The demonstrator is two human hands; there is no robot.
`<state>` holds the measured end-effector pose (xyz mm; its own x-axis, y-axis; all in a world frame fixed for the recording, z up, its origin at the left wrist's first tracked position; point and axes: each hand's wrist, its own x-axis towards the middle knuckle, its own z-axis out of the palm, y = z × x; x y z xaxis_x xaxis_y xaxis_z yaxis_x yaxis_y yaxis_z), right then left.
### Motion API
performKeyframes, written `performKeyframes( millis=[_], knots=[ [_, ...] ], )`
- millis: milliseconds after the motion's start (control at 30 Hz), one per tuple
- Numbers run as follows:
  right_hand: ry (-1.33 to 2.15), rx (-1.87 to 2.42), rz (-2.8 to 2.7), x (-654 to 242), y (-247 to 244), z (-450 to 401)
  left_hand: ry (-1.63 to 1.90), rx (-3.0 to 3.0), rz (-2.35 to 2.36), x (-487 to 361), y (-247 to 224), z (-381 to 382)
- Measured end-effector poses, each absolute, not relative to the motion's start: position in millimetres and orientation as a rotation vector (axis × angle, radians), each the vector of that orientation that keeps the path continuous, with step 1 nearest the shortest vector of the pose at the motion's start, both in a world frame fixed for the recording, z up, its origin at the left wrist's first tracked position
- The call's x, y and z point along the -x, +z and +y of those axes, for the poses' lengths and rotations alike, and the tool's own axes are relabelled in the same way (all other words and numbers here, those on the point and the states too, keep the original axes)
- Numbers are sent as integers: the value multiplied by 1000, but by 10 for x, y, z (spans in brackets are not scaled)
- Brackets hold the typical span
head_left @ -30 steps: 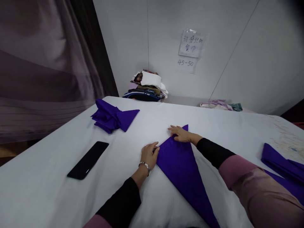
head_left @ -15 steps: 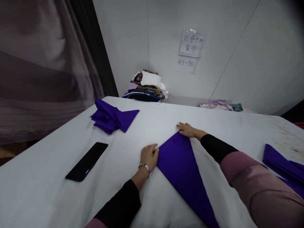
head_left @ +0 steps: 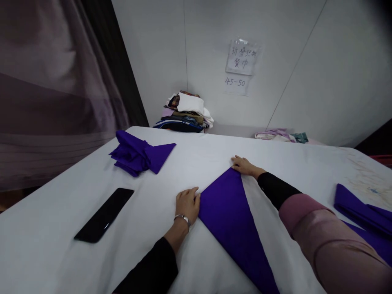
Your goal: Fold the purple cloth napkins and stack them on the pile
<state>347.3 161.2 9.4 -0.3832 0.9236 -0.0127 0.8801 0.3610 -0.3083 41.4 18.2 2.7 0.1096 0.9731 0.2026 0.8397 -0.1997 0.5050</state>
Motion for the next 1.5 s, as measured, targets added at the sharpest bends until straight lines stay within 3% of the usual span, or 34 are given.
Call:
performKeyframes(
  millis=[700,1200,1333,1500],
  knots=[
    [194,1538,-2157,-3552,-168,1705,570,-2277,1827,-405,52,147],
    [95,1781,-1829,-3678,-173,1685,571,-2325,1838,-403,32,128],
    [68,1728,-1859,-3449,-25,1412,567,-2317,1851,-403,54,123],
    [208,1465,-2314,-2945,13,677,557,-2322,1852,-405,73,120]
  ],
)
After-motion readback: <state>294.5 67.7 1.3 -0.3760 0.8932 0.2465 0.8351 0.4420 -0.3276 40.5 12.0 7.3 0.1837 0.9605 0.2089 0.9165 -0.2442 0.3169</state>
